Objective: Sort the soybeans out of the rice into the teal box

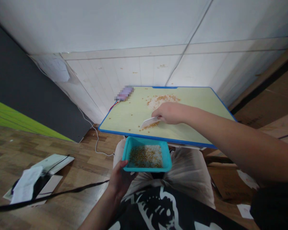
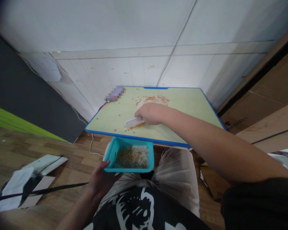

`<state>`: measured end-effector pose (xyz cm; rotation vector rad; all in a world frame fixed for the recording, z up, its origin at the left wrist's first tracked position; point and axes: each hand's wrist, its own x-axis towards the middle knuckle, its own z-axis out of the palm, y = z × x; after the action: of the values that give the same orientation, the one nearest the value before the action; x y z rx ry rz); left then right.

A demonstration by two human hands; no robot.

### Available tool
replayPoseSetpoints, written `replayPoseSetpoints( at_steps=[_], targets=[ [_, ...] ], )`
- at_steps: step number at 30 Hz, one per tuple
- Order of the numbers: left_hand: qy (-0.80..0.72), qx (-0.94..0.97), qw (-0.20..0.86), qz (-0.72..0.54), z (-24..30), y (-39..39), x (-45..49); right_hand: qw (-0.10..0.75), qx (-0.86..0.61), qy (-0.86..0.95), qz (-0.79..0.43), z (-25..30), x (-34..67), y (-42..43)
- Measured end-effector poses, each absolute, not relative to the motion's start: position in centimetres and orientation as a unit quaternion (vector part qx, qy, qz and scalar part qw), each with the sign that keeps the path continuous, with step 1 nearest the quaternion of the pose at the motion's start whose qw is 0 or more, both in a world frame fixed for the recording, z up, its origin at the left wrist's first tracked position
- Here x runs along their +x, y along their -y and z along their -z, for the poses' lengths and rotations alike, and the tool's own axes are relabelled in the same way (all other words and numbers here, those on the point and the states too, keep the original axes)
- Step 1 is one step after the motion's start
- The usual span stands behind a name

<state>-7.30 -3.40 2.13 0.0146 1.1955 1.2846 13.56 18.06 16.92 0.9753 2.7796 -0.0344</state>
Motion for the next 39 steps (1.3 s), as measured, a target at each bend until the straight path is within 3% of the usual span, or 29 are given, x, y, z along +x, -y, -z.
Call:
replayPoseSetpoints(
  at_steps=[22, 31, 39],
  targets=[
    [-0.513, 0.013, 0.648, -0.563, -1.9, 3.5, -7.2, 0.077, 0.329, -0.941, 0.021, -17.0, 13.9, -18.0],
    [-0.529, -0.009, 0.641, -0.556, -2.5, 3.3, -6.6, -0.050, 0.283, -0.957, 0.051, -18.2, 11.2, -20.2],
    [-0.496, -0.006, 0.663, -0.560, -0.9, 4.0, -7.6, -0.112, 0.184, -0.975, 0.056, -17.3, 1.6, -22.8]
  ],
)
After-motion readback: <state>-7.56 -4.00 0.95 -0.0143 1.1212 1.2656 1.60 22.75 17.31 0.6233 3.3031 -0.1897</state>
